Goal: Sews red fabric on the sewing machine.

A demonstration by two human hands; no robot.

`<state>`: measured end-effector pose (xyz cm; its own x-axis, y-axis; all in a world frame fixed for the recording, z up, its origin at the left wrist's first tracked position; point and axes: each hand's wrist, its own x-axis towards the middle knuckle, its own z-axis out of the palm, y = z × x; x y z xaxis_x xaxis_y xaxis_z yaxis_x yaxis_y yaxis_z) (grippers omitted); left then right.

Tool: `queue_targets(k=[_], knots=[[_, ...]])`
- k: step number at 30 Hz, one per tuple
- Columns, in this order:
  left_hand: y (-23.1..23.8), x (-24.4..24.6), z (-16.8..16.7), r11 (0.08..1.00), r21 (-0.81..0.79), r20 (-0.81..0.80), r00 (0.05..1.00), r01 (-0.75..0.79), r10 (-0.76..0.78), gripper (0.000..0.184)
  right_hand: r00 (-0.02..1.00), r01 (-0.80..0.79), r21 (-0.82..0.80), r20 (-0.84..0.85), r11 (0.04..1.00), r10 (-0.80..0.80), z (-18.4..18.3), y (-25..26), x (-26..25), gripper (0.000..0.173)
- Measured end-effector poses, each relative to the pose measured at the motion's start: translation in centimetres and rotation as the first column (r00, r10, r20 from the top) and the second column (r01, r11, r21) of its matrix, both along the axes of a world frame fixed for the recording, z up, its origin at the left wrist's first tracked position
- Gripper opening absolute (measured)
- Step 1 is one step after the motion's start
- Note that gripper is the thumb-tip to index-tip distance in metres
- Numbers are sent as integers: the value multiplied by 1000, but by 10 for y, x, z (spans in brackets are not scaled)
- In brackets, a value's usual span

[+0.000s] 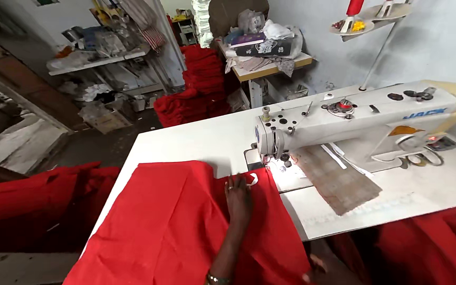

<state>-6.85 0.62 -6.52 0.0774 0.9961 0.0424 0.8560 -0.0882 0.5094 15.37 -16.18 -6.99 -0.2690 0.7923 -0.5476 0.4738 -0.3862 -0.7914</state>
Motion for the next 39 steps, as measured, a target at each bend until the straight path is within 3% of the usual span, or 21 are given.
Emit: queue_targets(k=[1,3,4,6,7,8,9,11,13,15,17,19,21,24,26,28,29,31,34,36,39], knots=[[10,-3,5,999,-30,17,999,45,-45,34,1000,30,25,2,999,-30,3,6,-4,49],[24,-5,18,959,-179,76,975,220,-210,32,998,58,48,-41,997,-56,1,12,-12,44],[26,-5,26,899,-263,189,933,349,-307,32,995,58,46,-80,997,-55,-3,12,-15,40],[21,-6,38,769,-273,582,735,578,-346,30,988,65,46,-146,997,-57,-10,10,-19,35],[16,-5,42,770,-236,722,637,592,-269,27,984,79,42,-166,996,-71,-11,9,-20,33],[14,-4,41,832,-196,800,575,520,-171,25,980,102,34,-172,994,-95,-13,8,-21,32],[15,-2,35,902,-174,817,569,394,-92,26,978,126,17,-170,992,-121,-16,7,-21,31],[23,-1,10,976,-123,667,743,178,-52,32,978,147,-8,-147,989,-147,-20,5,-20,30],[25,-3,-18,978,-65,329,929,200,-168,40,976,151,-27,-155,988,-153,-9,4,-16,28],[20,-3,-35,959,13,-18,959,283,-283,43,931,207,-87,-287,974,-224,14,0,-13,17],[16,-4,-39,921,10,-134,913,389,-385,45,889,253,-102,-369,962,-273,31,-1,-14,17],[14,-3,-40,848,38,-135,843,529,-521,47,963,141,19,-237,990,-132,32,2,-16,18],[-1,3,-33,794,33,33,793,607,-608,47,998,-70,151,11,986,69,30,5,-26,37],[-53,19,0,841,-179,431,809,511,-400,47,933,-313,227,254,922,254,36,3,-43,40],[-87,26,5,849,-175,429,815,498,-389,40,885,-444,194,245,875,395,49,16,-35,38],[-112,28,-13,878,5,365,817,478,-446,45,829,-555,164,191,816,525,60,46,-18,31],[-120,31,-24,890,115,346,822,441,-452,42,835,-543,131,194,829,516,65,67,-15,28],[-127,35,-32,905,174,363,829,389,-426,40,919,-320,205,305,925,250,66,115,-27,29],[-127,41,-22,908,72,430,808,414,-402,36,896,-50,559,391,827,-210,16,174,-55,33],[-125,40,-16,892,25,416,807,451,-419,34,839,-29,655,426,755,-338,-1,188,-70,28],[-118,33,-9,872,-7,337,822,490,-459,34,834,-38,647,441,762,-333,-5,165,-74,23]])
